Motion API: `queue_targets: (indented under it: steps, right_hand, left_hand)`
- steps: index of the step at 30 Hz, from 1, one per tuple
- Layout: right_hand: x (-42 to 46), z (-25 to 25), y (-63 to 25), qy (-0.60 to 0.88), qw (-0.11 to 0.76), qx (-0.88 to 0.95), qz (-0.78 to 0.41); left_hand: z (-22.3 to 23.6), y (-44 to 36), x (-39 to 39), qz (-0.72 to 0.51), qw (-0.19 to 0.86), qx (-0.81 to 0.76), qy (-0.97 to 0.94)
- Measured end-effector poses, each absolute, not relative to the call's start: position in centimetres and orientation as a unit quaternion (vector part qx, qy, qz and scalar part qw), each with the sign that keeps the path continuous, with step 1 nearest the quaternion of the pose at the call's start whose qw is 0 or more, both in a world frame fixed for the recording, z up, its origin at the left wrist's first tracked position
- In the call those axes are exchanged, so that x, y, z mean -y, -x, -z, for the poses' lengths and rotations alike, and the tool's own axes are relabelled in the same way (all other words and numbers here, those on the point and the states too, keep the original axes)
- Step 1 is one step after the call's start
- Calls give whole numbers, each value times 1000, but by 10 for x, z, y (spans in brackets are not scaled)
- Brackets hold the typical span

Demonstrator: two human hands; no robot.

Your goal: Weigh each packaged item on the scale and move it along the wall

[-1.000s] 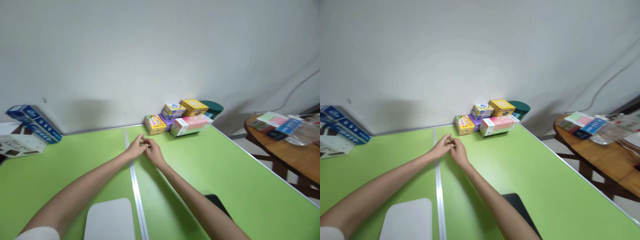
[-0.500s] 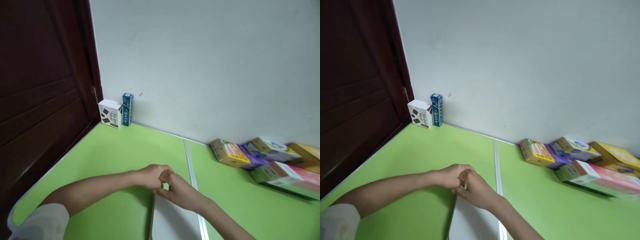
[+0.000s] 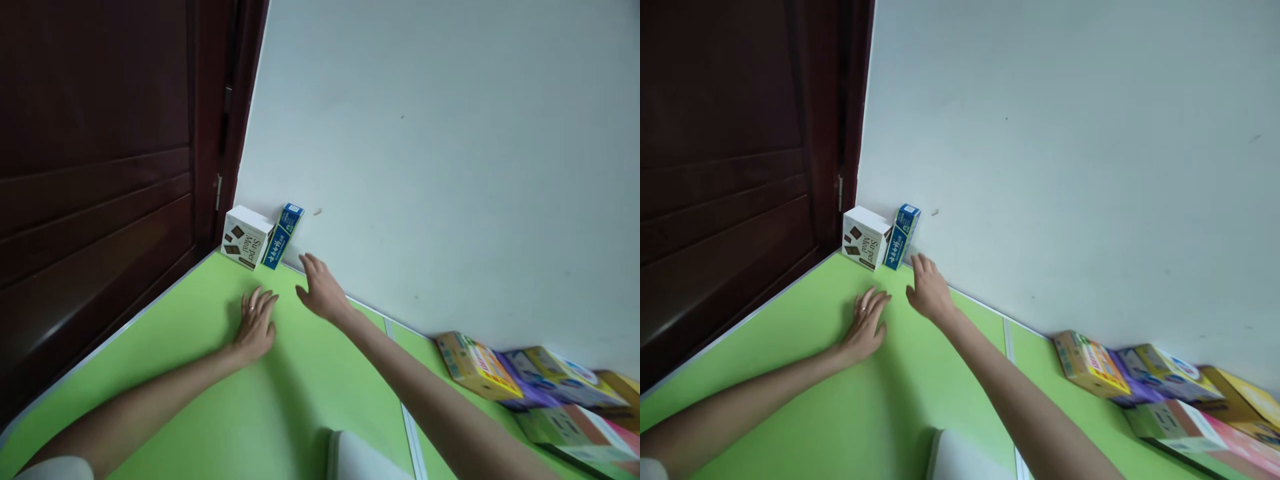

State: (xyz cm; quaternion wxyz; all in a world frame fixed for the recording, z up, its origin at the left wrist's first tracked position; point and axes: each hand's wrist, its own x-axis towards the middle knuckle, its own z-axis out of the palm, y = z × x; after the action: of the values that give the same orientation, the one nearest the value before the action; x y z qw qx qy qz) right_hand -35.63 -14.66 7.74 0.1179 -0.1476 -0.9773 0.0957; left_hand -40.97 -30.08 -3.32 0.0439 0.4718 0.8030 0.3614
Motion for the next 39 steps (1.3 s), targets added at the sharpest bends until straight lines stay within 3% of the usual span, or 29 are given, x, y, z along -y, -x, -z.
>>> queue_targets:
  steps: [4, 11, 19, 27, 29, 32, 35, 39]
  right_hand:
    - [118, -87, 410, 133, 240, 958, -88]
    - [100, -91, 463, 155, 295, 937, -105]
    - [110, -120, 464, 199, 266, 934, -131]
    - [138, -124, 399, 106, 213, 967, -92]
    - [137, -124, 364, 136, 251, 948, -138]
    - [135, -127, 296, 238, 326, 855, -325]
    - [144, -123, 215, 312, 321, 761, -469]
    - [176, -97, 109, 401, 317, 604, -611]
  left_hand:
    - [60, 416, 307, -328, -1, -796, -509]
    - [60, 415, 304, -271, -6, -774, -572]
    - [59, 415, 302, -249, 5, -795, -554]
    - [62, 425, 307, -280, -46, -807, -517]
    - [61, 424, 313, -305, -54, -802, -512]
    - [52, 400, 325, -333, -62, -764, -549]
    - [35, 357, 342, -384, -77, -728, -563]
    - [13, 307, 364, -416, -12, -688, -594]
